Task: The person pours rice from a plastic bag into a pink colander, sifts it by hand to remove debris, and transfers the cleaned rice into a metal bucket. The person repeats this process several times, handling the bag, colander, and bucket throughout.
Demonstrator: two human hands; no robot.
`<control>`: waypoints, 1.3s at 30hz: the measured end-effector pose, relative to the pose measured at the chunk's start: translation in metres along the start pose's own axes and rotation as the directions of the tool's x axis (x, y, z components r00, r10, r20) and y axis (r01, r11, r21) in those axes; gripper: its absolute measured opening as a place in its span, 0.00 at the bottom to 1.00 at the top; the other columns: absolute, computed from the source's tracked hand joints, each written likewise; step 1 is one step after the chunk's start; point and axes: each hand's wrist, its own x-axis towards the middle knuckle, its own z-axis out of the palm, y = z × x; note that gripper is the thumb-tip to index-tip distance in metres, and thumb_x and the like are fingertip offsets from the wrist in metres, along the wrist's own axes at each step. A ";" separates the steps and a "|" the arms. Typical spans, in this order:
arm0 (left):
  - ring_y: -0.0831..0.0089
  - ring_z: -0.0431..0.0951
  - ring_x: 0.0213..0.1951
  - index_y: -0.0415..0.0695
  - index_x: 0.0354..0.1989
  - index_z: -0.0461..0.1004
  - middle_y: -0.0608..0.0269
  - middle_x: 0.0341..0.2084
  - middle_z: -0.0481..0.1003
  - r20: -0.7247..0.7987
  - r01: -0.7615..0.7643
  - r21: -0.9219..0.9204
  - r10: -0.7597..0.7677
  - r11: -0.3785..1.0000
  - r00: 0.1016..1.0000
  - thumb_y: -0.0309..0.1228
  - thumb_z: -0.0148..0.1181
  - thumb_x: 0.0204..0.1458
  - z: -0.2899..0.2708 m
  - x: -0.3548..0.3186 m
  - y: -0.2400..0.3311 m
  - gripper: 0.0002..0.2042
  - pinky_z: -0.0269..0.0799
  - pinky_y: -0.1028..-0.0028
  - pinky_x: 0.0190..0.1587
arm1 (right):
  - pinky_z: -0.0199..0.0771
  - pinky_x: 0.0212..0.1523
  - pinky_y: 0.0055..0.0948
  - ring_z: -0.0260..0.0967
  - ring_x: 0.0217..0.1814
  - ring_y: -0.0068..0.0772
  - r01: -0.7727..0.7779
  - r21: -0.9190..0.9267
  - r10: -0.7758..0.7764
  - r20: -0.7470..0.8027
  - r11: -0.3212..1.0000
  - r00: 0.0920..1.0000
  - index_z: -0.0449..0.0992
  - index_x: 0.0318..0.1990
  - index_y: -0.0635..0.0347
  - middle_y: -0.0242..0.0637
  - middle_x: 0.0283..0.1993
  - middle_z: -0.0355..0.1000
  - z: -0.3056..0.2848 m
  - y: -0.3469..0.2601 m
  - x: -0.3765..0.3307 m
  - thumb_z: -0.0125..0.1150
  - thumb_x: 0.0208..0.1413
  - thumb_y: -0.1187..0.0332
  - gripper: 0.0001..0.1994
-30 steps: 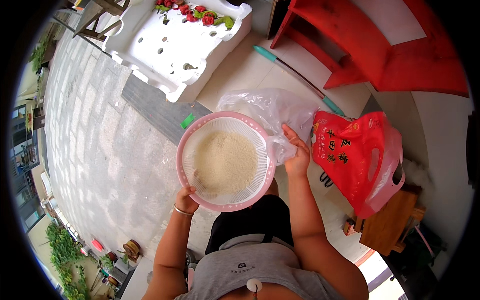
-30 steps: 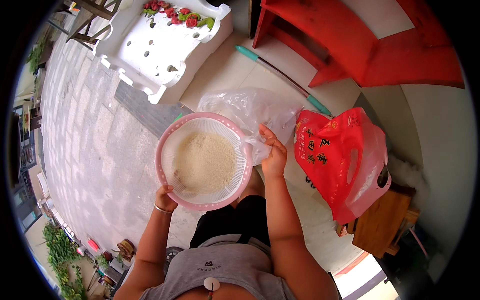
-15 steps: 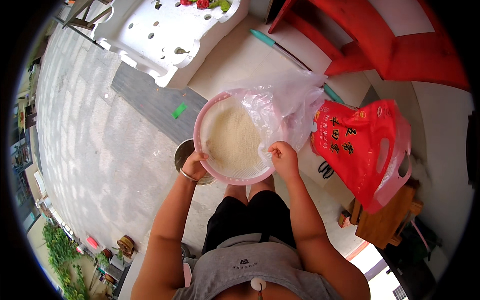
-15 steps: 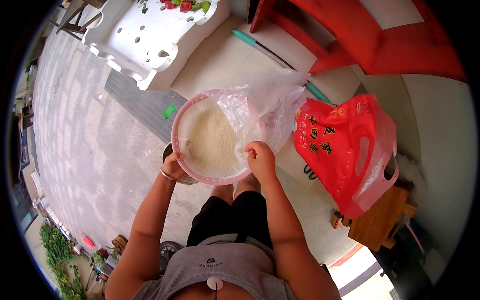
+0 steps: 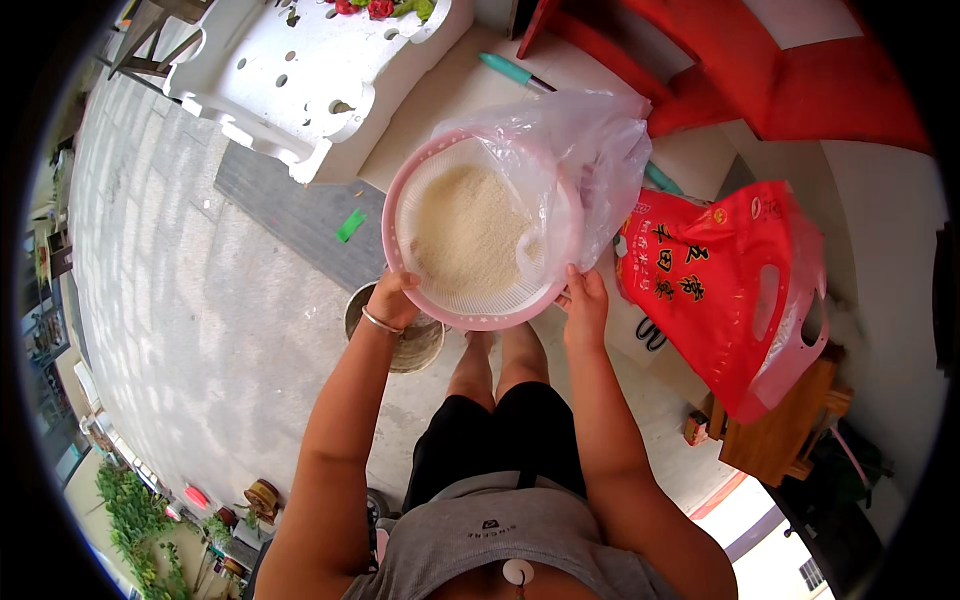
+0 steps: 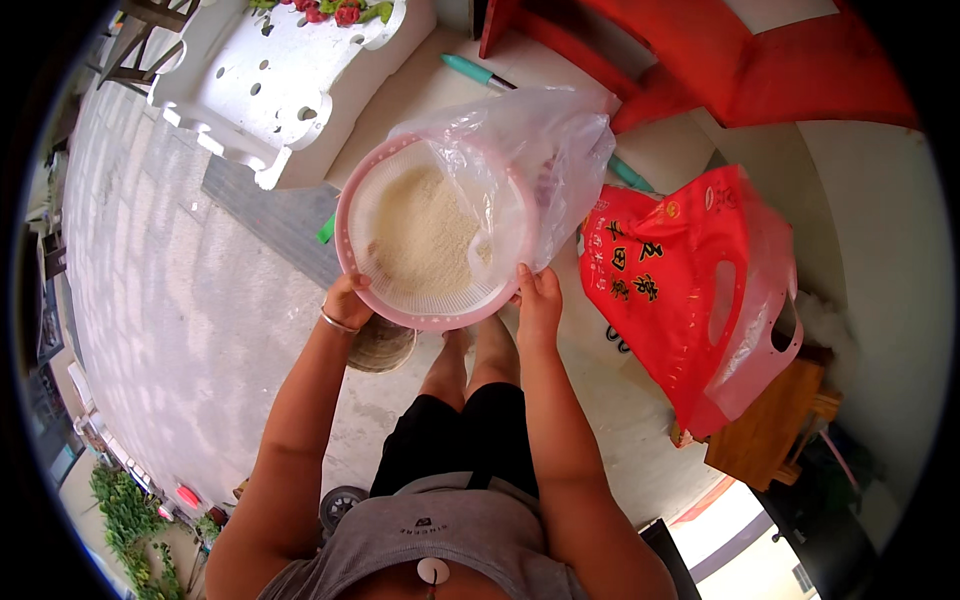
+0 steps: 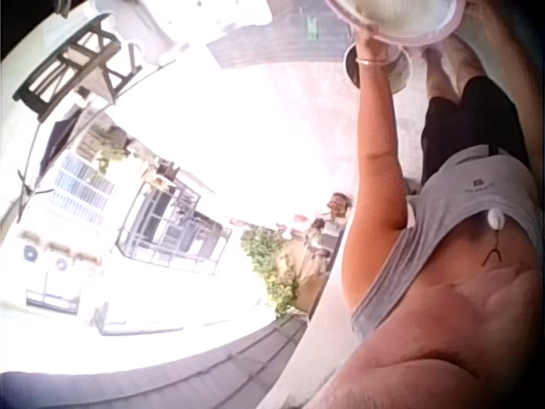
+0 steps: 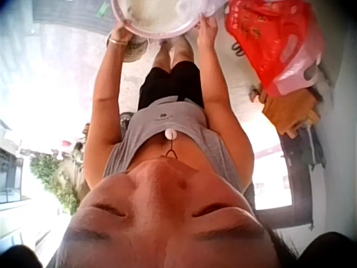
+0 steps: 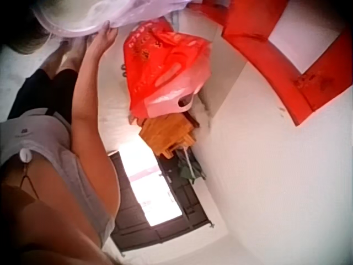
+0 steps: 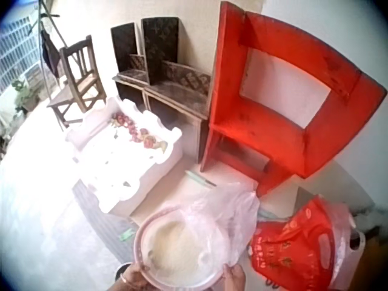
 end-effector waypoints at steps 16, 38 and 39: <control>0.55 0.66 0.58 0.39 0.61 0.58 0.54 0.56 0.67 -0.049 -0.110 -0.068 0.106 0.992 0.993 0.28 0.56 0.40 0.019 0.040 0.003 0.34 0.60 0.56 0.63 | 0.68 0.51 0.28 0.70 0.46 0.28 0.201 -0.566 0.277 0.644 0.799 0.713 0.75 0.48 0.66 0.38 0.44 0.75 -0.028 0.038 0.003 0.51 0.57 0.78 0.12; 0.56 0.60 0.63 0.35 0.65 0.52 0.53 0.61 0.61 -0.075 -0.291 0.358 0.338 0.887 0.938 0.32 0.58 0.39 0.037 0.000 0.081 0.40 0.57 0.59 0.64 | 0.64 0.60 0.38 0.63 0.60 0.36 -0.197 0.577 0.246 -0.006 0.793 0.969 0.63 0.60 0.58 0.35 0.58 0.66 -0.013 0.067 0.078 0.49 0.62 0.56 0.23; 0.56 0.61 0.62 0.35 0.65 0.52 0.52 0.60 0.62 -0.080 -0.275 0.355 0.323 0.893 0.943 0.32 0.57 0.39 0.038 -0.002 0.079 0.40 0.57 0.59 0.64 | 0.64 0.60 0.37 0.64 0.60 0.37 -0.254 0.608 0.222 0.129 0.752 0.966 0.62 0.61 0.59 0.35 0.58 0.66 -0.003 0.063 0.082 0.48 0.62 0.54 0.24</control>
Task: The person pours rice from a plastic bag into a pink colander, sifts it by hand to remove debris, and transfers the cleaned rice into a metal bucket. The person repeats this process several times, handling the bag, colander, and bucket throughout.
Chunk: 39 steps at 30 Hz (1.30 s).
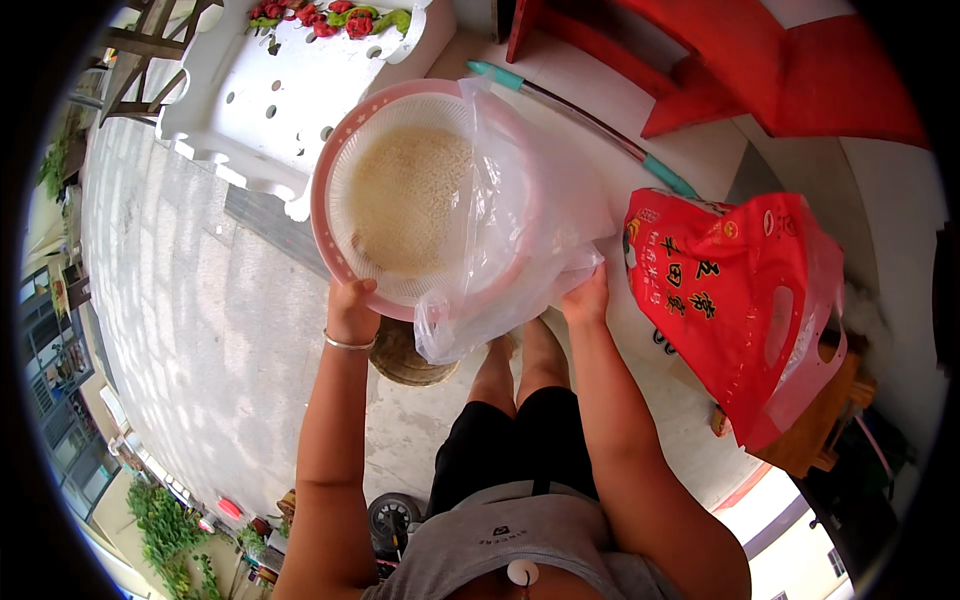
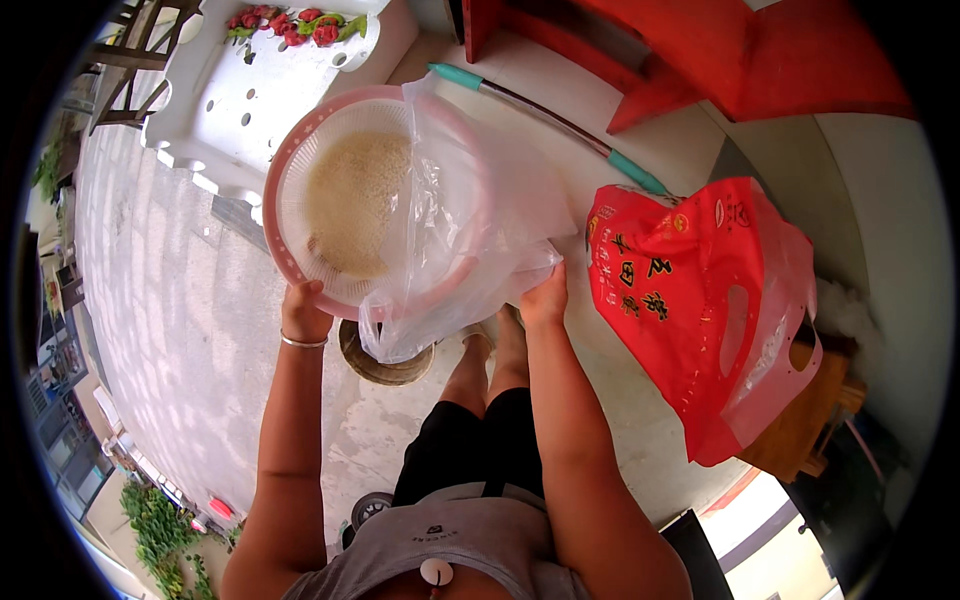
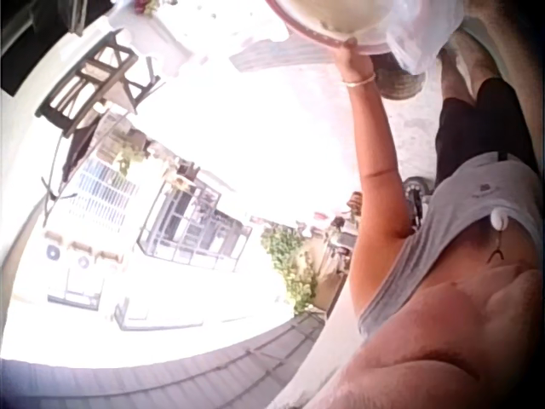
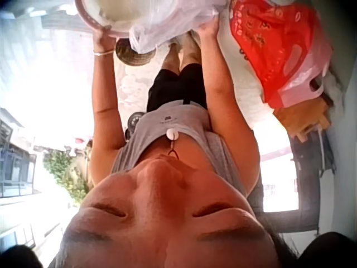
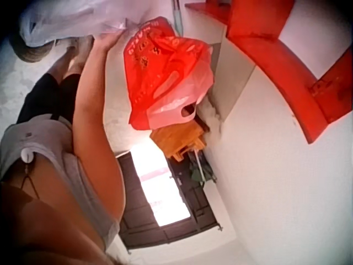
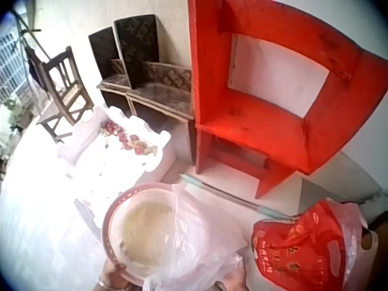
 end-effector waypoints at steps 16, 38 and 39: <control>0.64 0.65 0.58 0.33 0.62 0.56 0.55 0.55 0.66 -0.067 -0.086 0.221 0.103 0.971 0.992 0.34 0.62 0.32 0.042 0.017 -0.012 0.42 0.59 0.65 0.60 | 0.71 0.42 0.26 0.68 0.36 0.24 0.434 -0.554 -0.559 -0.069 0.710 0.826 0.73 0.39 0.64 0.34 0.39 0.72 0.056 -0.007 -0.018 0.47 0.60 0.76 0.07; 0.65 0.65 0.56 0.36 0.61 0.56 0.55 0.54 0.65 0.016 -0.117 0.466 0.124 0.877 0.992 0.40 0.67 0.33 0.059 0.005 -0.030 0.44 0.60 0.65 0.59 | 0.62 0.62 0.39 0.59 0.64 0.50 0.668 -0.730 -0.230 0.681 -0.142 0.695 0.70 0.54 0.62 0.48 0.61 0.62 0.137 0.016 -0.058 0.58 0.48 0.79 0.22; 0.65 0.65 0.56 0.36 0.62 0.56 0.55 0.54 0.65 0.023 -0.122 0.483 0.127 0.867 0.992 0.41 0.67 0.34 0.060 0.002 -0.027 0.44 0.60 0.65 0.59 | 0.59 0.64 0.42 0.55 0.66 0.52 0.701 -0.674 -0.228 0.739 -0.234 0.634 0.68 0.56 0.62 0.49 0.64 0.58 0.149 0.029 -0.053 0.59 0.47 0.78 0.24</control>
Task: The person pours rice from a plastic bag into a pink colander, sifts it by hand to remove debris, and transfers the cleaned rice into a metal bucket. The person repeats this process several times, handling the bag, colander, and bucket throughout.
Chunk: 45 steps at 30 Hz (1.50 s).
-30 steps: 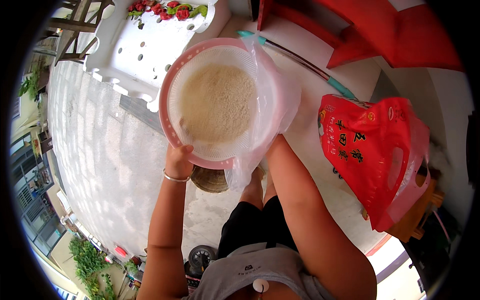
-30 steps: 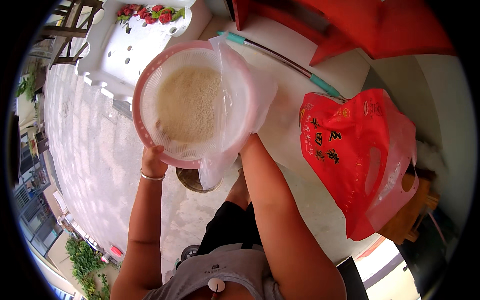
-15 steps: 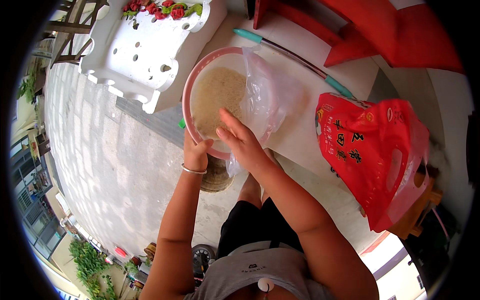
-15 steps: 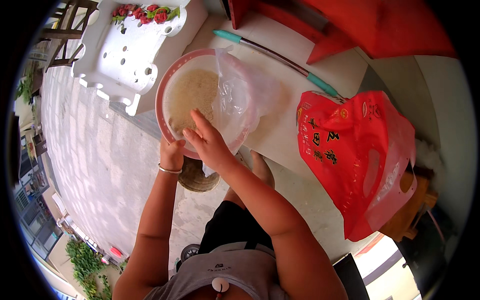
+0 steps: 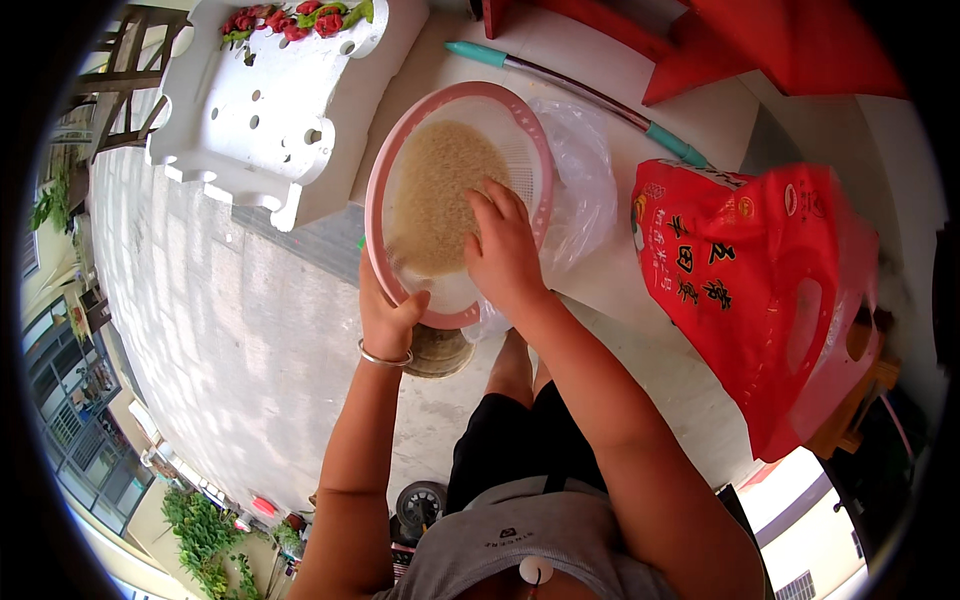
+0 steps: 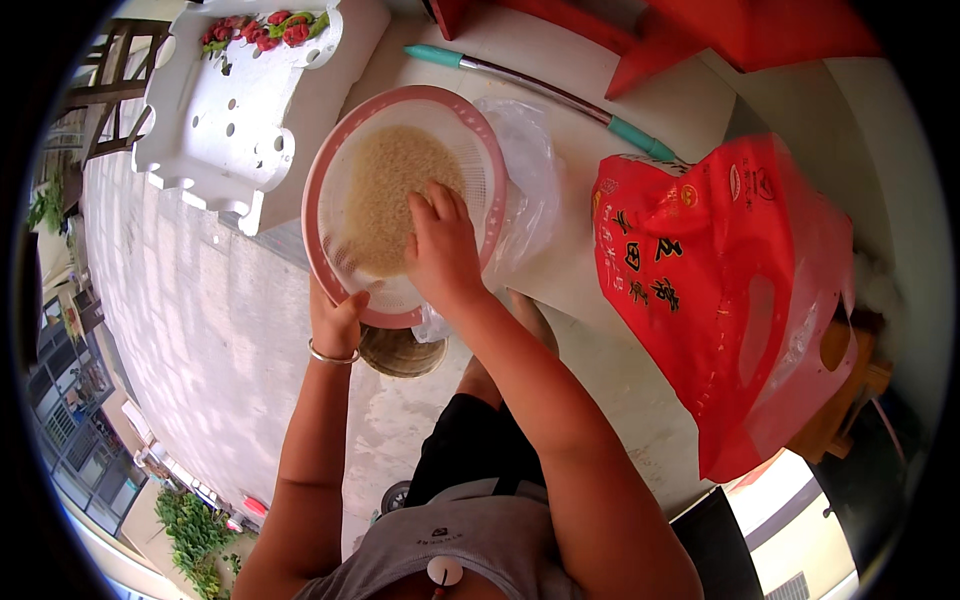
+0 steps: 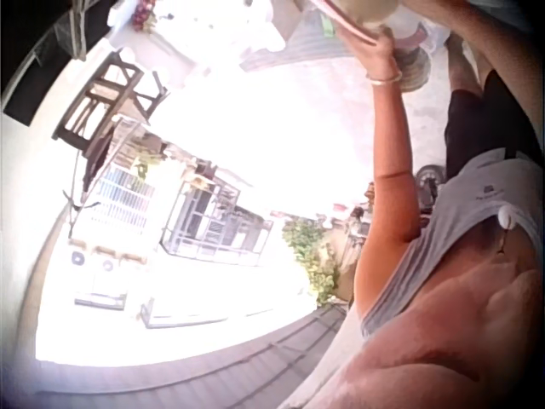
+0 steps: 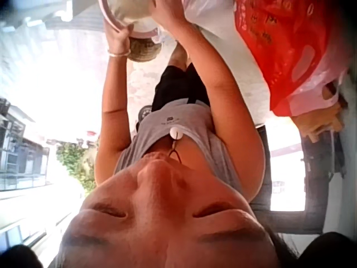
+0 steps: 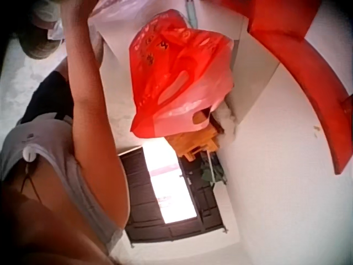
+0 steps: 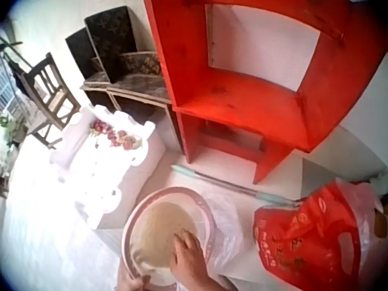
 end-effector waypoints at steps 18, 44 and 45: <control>0.63 0.64 0.58 0.35 0.65 0.53 0.53 0.56 0.63 0.043 -0.071 0.160 0.065 0.984 0.997 0.41 0.67 0.32 -0.004 -0.004 -0.003 0.48 0.60 0.64 0.60 | 0.57 0.63 0.47 0.57 0.63 0.53 0.112 -0.225 -0.114 0.003 0.968 0.993 0.69 0.52 0.68 0.51 0.59 0.63 -0.015 0.038 -0.007 0.57 0.45 0.77 0.22; 0.63 0.66 0.58 0.34 0.65 0.52 0.53 0.56 0.64 0.015 -0.088 0.172 0.087 0.981 0.996 0.45 0.69 0.35 -0.001 -0.003 0.003 0.48 0.61 0.63 0.59 | 0.71 0.49 0.35 0.69 0.53 0.41 -0.498 0.233 0.518 -0.028 0.835 0.855 0.73 0.49 0.65 0.45 0.50 0.73 -0.018 0.142 -0.012 0.55 0.54 0.70 0.16; 0.62 0.66 0.58 0.34 0.64 0.53 0.52 0.56 0.64 0.023 -0.070 0.149 0.068 0.986 0.997 0.43 0.69 0.35 -0.004 -0.002 0.005 0.47 0.61 0.62 0.59 | 0.70 0.51 0.35 0.70 0.52 0.41 -0.539 0.389 0.579 0.016 0.747 0.815 0.73 0.50 0.66 0.45 0.51 0.72 -0.017 0.142 -0.004 0.54 0.55 0.69 0.16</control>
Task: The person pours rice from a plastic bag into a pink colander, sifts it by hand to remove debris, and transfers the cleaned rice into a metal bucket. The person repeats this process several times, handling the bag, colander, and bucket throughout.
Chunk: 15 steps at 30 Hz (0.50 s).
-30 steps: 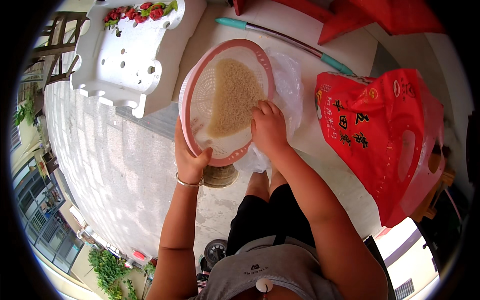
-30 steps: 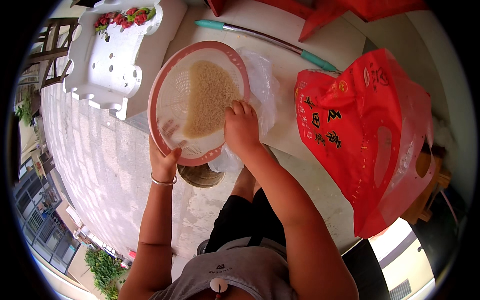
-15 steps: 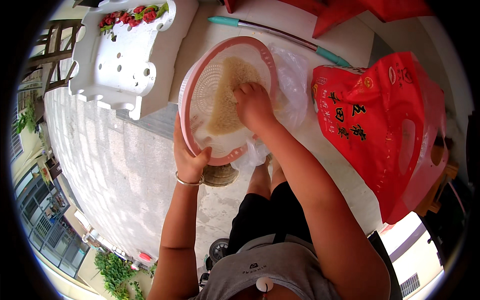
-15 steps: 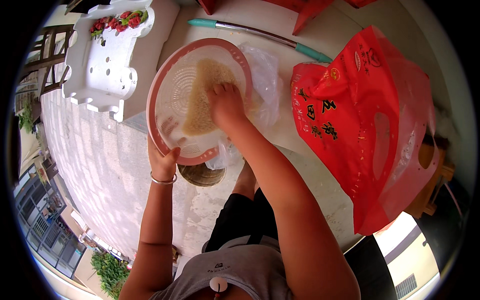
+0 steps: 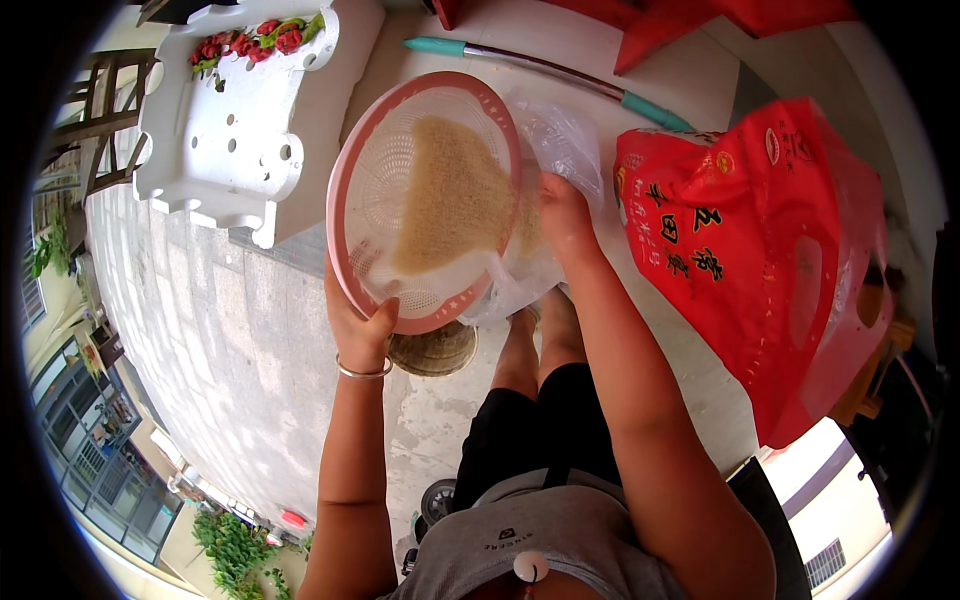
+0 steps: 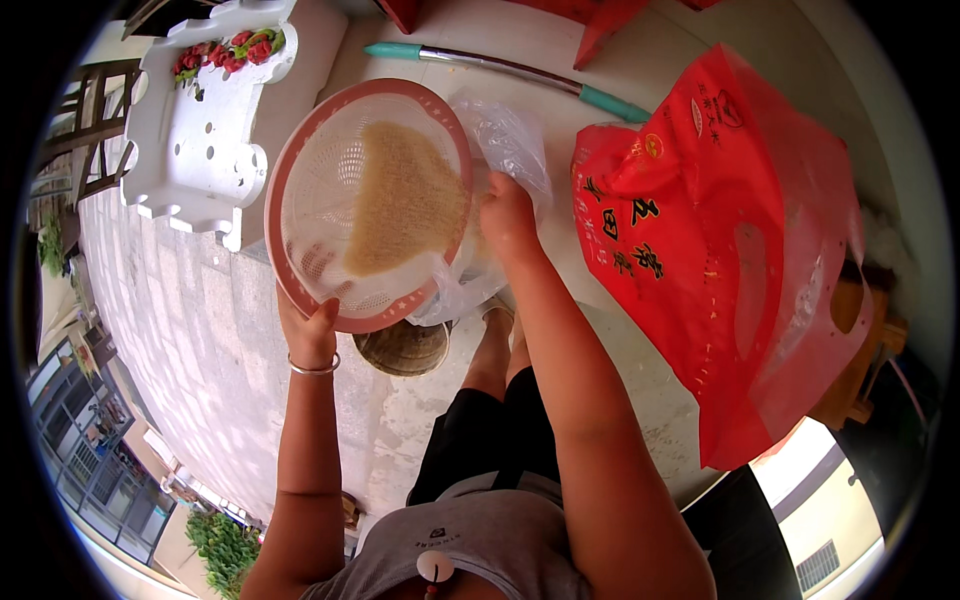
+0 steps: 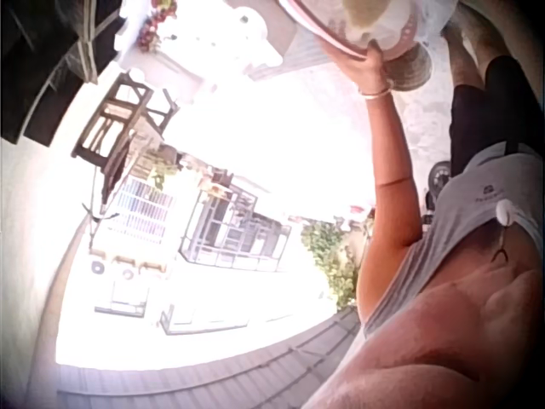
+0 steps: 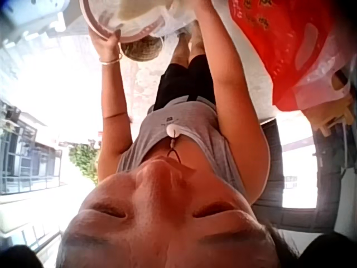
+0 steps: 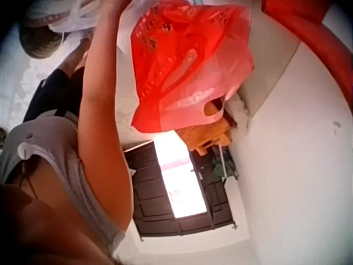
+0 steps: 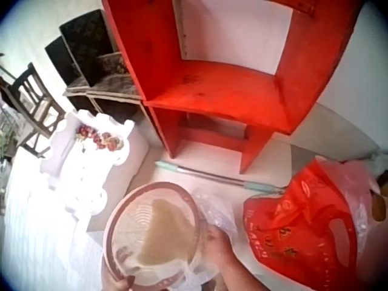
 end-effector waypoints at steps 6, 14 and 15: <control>0.62 0.65 0.58 0.34 0.63 0.54 0.53 0.55 0.64 -0.047 0.029 -0.039 -0.031 0.999 0.998 0.34 0.66 0.35 -0.006 -0.003 0.004 0.43 0.61 0.62 0.60 | 0.66 0.53 0.32 0.68 0.55 0.31 -0.326 0.442 0.251 0.220 0.836 0.943 0.71 0.55 0.63 0.43 0.55 0.71 0.007 -0.036 0.030 0.47 0.64 0.54 0.22; 0.61 0.67 0.57 0.35 0.63 0.54 0.52 0.55 0.65 -0.059 0.046 -0.068 -0.050 0.997 0.997 0.45 0.72 0.35 -0.008 -0.004 0.001 0.48 0.69 0.62 0.56 | 0.62 0.58 0.29 0.68 0.54 0.30 -0.517 0.669 0.026 0.598 0.533 0.801 0.74 0.52 0.60 0.37 0.52 0.73 0.034 -0.053 0.062 0.43 0.61 0.38 0.32; 0.62 0.67 0.57 0.34 0.62 0.55 0.53 0.55 0.65 -0.072 0.054 -0.087 -0.060 0.995 0.996 0.42 0.70 0.35 -0.005 -0.003 0.006 0.45 0.66 0.63 0.57 | 0.62 0.58 0.29 0.68 0.55 0.31 -0.475 0.647 0.097 0.530 0.596 0.843 0.74 0.51 0.60 0.36 0.51 0.74 0.033 -0.054 0.063 0.43 0.61 0.39 0.31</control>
